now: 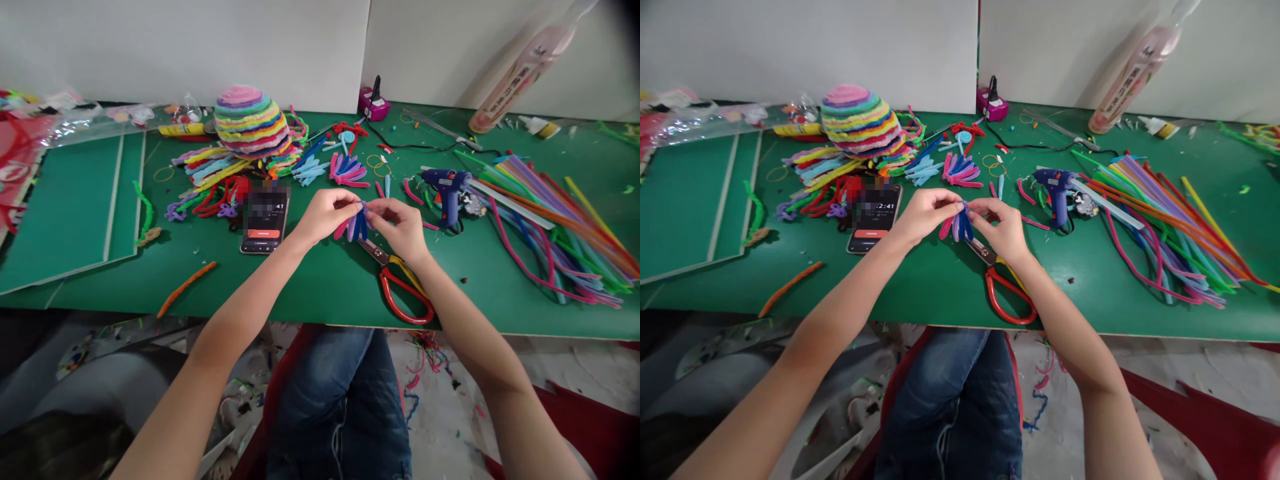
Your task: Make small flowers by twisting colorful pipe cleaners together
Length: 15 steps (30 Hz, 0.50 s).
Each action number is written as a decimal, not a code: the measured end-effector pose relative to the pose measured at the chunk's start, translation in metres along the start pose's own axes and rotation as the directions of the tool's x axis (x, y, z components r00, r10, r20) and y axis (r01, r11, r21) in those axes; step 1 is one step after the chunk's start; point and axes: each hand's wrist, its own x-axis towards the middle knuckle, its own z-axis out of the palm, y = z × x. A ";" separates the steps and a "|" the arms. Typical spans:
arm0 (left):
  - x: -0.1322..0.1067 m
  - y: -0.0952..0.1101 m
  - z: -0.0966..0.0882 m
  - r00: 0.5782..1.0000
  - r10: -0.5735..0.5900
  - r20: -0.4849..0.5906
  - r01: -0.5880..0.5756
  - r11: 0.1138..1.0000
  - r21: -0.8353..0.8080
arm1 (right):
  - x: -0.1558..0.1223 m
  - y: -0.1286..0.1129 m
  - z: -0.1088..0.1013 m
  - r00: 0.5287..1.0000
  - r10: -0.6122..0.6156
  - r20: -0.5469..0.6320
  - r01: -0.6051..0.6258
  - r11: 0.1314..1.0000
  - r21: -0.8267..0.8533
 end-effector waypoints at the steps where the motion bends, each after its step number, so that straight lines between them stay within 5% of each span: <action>1: 0.000 0.000 0.000 1.000 -0.001 -0.002 0.001 1.000 0.003 | 0.000 0.000 0.000 1.000 -0.002 0.000 0.002 1.000 0.001; 9: 0.000 -0.001 -0.001 1.000 0.010 -0.004 -0.010 1.000 0.026 | 0.000 -0.002 0.000 1.000 -0.026 0.007 0.026 1.000 -0.012; 12: 0.000 0.001 -0.005 0.998 0.063 -0.032 -0.061 0.996 0.072 | 0.005 -0.006 -0.009 0.988 -0.040 -0.148 0.037 0.999 -0.022; 15: -0.002 0.005 -0.006 0.983 0.155 -0.100 -0.138 0.977 0.164 | 0.009 -0.009 -0.021 0.975 0.133 -0.180 -0.119 0.989 0.086</action>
